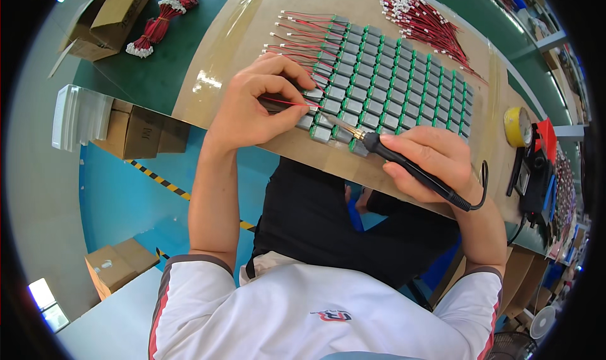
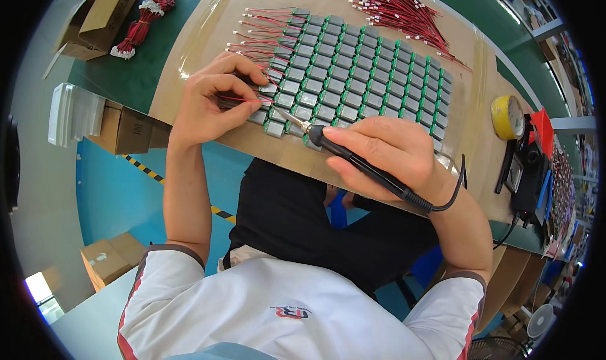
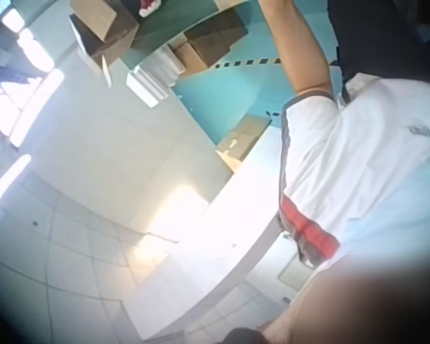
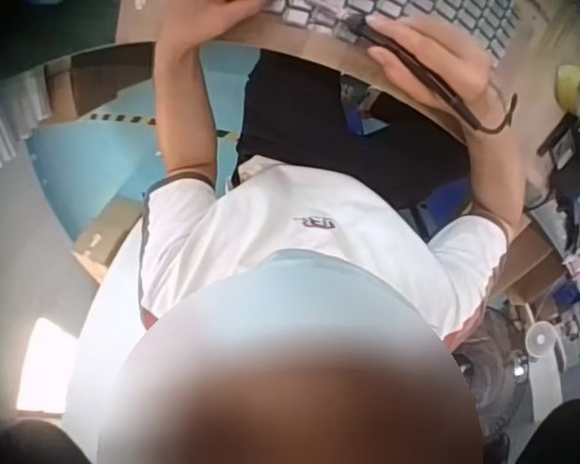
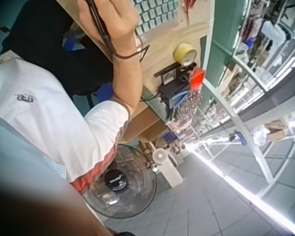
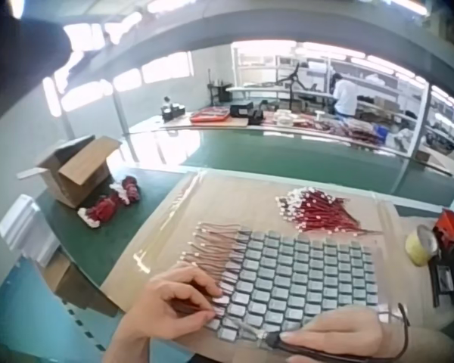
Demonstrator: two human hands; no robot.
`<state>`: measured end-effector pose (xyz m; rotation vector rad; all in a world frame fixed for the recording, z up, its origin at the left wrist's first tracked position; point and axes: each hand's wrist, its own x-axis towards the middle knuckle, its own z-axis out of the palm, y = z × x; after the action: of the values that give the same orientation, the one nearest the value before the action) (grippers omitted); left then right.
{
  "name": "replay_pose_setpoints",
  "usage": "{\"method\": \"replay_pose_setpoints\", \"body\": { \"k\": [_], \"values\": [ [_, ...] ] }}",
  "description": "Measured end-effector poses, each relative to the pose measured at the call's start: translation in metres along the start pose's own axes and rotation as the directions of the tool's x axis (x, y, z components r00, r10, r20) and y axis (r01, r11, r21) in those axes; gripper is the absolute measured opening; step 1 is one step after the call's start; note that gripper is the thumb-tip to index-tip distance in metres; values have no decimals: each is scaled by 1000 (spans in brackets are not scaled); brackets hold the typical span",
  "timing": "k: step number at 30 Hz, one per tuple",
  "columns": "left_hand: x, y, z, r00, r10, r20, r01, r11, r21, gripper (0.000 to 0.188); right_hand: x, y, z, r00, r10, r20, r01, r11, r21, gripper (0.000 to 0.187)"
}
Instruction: The person solders red and white wires onto small electronic components arranged on a cardboard base, using a soldering iron and solder wire.
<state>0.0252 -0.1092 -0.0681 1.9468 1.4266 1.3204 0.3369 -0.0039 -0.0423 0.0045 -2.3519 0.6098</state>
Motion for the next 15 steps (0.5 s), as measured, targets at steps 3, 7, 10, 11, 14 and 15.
{"method": "replay_pose_setpoints", "body": {
  "k": [3,7,10,11,14,15],
  "values": [
    [0,0,0,1000,-15,-1,15,1000,-8,7,0,1,1,1000,-18,-14,18,1000,-3,39],
    [1,1,-1,1000,1,3,-1,1000,7,7,0,1,1,1000,-26,-13,26,1000,-4,38],
    [1,2,-1,1000,-7,3,7,1000,8,7,1,1,1,999,-30,-13,30,999,-11,37],
    [1,2,-1,1000,-25,10,25,1000,8,7,1,0,1,999,-33,-26,32,999,-7,37],
    [1,2,-1,1000,-24,6,24,1000,7,7,1,0,0,999,-40,-8,40,999,-12,37],
    [1,2,0,1000,-12,-1,12,1000,2,7,1,0,0,999,-45,-2,45,999,-21,37]
  ]
}}
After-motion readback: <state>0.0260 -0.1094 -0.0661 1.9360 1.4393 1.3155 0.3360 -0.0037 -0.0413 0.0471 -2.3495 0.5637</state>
